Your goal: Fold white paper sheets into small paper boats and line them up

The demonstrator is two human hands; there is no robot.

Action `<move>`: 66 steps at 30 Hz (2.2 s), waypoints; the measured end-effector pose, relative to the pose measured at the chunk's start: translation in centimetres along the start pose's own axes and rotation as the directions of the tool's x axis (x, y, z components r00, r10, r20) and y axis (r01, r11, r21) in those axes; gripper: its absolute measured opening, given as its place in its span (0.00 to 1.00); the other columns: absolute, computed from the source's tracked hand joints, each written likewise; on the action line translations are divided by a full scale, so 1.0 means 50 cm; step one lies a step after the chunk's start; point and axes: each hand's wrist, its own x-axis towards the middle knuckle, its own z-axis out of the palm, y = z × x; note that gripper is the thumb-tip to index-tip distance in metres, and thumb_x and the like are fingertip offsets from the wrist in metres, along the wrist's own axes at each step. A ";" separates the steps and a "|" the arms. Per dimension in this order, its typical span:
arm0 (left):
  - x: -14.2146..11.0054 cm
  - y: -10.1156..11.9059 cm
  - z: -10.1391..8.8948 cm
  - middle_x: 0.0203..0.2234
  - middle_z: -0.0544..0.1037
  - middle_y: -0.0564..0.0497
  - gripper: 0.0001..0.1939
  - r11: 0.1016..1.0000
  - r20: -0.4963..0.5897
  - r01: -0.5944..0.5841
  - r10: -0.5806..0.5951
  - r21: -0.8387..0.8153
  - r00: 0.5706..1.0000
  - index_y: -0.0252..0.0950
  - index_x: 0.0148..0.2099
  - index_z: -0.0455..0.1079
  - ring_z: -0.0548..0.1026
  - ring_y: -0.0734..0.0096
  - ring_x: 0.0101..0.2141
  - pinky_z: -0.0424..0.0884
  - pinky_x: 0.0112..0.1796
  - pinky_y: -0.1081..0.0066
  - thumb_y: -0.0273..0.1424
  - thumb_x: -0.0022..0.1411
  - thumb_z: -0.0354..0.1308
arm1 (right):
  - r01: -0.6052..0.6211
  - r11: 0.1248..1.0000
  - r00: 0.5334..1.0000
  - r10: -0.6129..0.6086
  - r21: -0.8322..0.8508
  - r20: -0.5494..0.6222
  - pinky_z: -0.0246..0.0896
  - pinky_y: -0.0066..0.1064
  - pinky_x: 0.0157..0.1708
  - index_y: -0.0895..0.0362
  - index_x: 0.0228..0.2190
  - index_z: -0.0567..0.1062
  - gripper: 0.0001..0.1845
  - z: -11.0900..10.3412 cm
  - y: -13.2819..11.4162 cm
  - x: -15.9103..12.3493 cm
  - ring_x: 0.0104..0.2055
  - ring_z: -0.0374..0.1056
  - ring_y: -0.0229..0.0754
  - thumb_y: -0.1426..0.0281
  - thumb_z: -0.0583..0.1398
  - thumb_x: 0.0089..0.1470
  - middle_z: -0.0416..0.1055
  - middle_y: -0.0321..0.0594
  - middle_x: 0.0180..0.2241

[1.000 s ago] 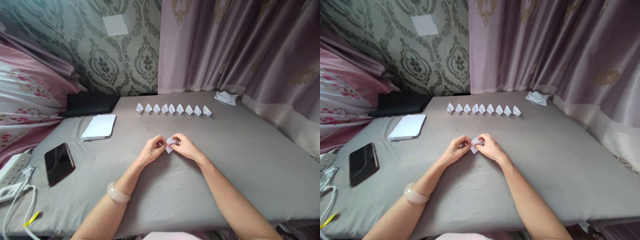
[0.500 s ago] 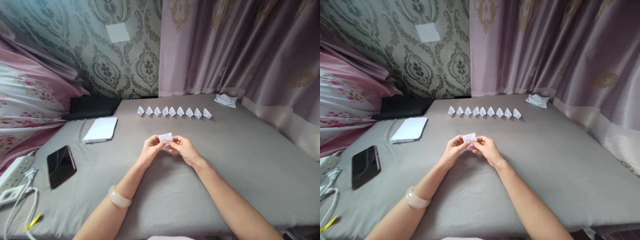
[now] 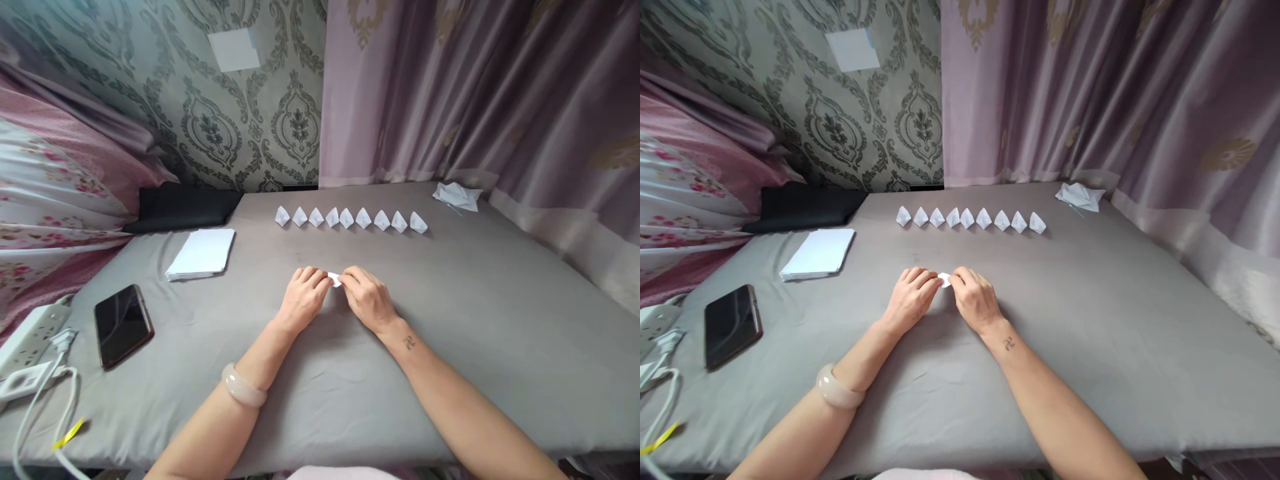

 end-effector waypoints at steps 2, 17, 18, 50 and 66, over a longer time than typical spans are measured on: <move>0.002 -0.002 0.005 0.43 0.76 0.46 0.17 0.999 0.038 -0.004 0.003 0.045 0.999 0.39 0.44 0.70 0.68 0.62 0.43 0.59 0.42 0.63 0.28 0.70 0.39 | 0.041 0.994 0.998 -0.037 -0.101 0.047 0.55 0.33 0.38 0.56 0.37 0.76 0.17 0.004 -0.003 0.001 0.36 0.66 0.42 0.76 0.48 0.62 0.73 0.44 0.36; -0.028 -0.017 0.014 0.37 0.75 0.47 0.10 0.870 0.133 0.376 -0.352 -0.320 0.927 0.39 0.36 0.75 0.68 0.62 0.39 0.67 0.42 0.65 0.33 0.63 0.53 | -0.212 0.948 0.961 0.159 0.237 0.225 0.60 0.31 0.37 0.52 0.34 0.79 0.09 0.004 0.027 0.000 0.40 0.68 0.40 0.67 0.57 0.59 0.72 0.39 0.39; -0.028 -0.019 0.016 0.37 0.75 0.46 0.10 0.844 0.137 0.413 -0.390 -0.343 0.910 0.38 0.36 0.76 0.68 0.61 0.40 0.67 0.43 0.65 0.33 0.63 0.54 | -0.253 0.924 0.954 0.189 0.287 0.231 0.61 0.31 0.38 0.52 0.33 0.79 0.09 0.007 0.032 0.004 0.38 0.69 0.39 0.67 0.58 0.58 0.73 0.38 0.38; -0.011 -0.007 0.019 0.37 0.70 0.45 0.08 0.765 0.200 0.573 -0.537 -0.293 0.820 0.35 0.34 0.72 0.65 0.59 0.42 0.64 0.46 0.62 0.33 0.60 0.55 | -0.482 0.832 0.861 0.390 0.276 0.327 0.59 0.30 0.40 0.56 0.24 0.77 0.09 0.022 0.044 0.044 0.34 0.66 0.37 0.64 0.62 0.50 0.69 0.38 0.36; -0.011 -0.002 0.014 0.45 0.72 0.45 0.21 0.988 0.227 0.144 -0.127 -0.057 0.966 0.43 0.54 0.70 0.65 0.61 0.43 0.59 0.40 0.63 0.23 0.66 0.43 | -0.176 0.876 0.983 0.183 0.449 0.028 0.62 0.30 0.47 0.57 0.41 0.76 0.15 0.018 0.022 0.006 0.44 0.69 0.39 0.77 0.51 0.58 0.74 0.41 0.41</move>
